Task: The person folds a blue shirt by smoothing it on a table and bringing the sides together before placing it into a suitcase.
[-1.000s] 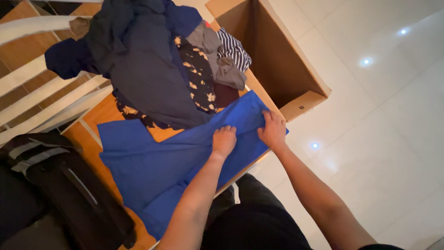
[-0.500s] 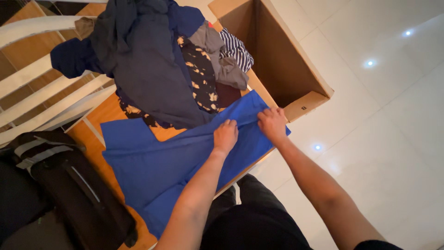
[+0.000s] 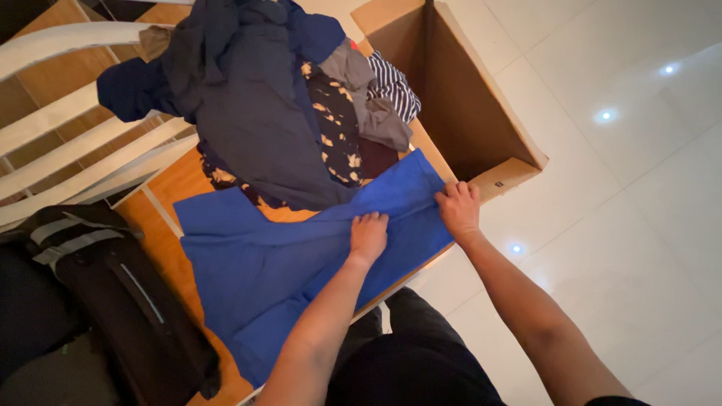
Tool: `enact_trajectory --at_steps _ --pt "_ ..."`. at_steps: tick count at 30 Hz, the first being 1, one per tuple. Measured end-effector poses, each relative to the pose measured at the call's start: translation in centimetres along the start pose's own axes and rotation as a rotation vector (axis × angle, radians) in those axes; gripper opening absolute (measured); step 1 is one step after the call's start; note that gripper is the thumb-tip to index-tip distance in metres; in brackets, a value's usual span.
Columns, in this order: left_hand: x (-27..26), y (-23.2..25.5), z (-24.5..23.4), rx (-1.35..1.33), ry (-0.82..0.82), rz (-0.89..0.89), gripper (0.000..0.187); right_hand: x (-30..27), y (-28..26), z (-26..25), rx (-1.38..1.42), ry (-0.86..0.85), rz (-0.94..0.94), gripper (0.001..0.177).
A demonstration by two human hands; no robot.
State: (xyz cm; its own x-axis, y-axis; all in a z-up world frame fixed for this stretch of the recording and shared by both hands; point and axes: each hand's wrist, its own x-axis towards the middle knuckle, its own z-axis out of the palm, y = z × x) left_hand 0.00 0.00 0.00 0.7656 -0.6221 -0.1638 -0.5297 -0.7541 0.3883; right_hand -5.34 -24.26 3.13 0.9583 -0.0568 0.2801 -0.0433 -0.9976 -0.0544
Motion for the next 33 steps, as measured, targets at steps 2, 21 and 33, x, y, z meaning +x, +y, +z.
enact_trajectory --at_steps 2,21,33 --pt "-0.3 -0.6 0.0 0.002 0.001 0.0 0.02 0.2 -0.3 0.0 0.017 -0.037 0.026 0.01" --pt "-4.7 -9.5 -6.1 0.087 -0.038 -0.113 0.042 4.4 -16.3 0.6 0.446 -0.205 -0.407 0.039" --pt "-9.8 -18.5 -9.1 0.231 -0.07 -0.155 0.021 3.5 -18.3 3.4 0.245 -0.14 -0.472 0.003"
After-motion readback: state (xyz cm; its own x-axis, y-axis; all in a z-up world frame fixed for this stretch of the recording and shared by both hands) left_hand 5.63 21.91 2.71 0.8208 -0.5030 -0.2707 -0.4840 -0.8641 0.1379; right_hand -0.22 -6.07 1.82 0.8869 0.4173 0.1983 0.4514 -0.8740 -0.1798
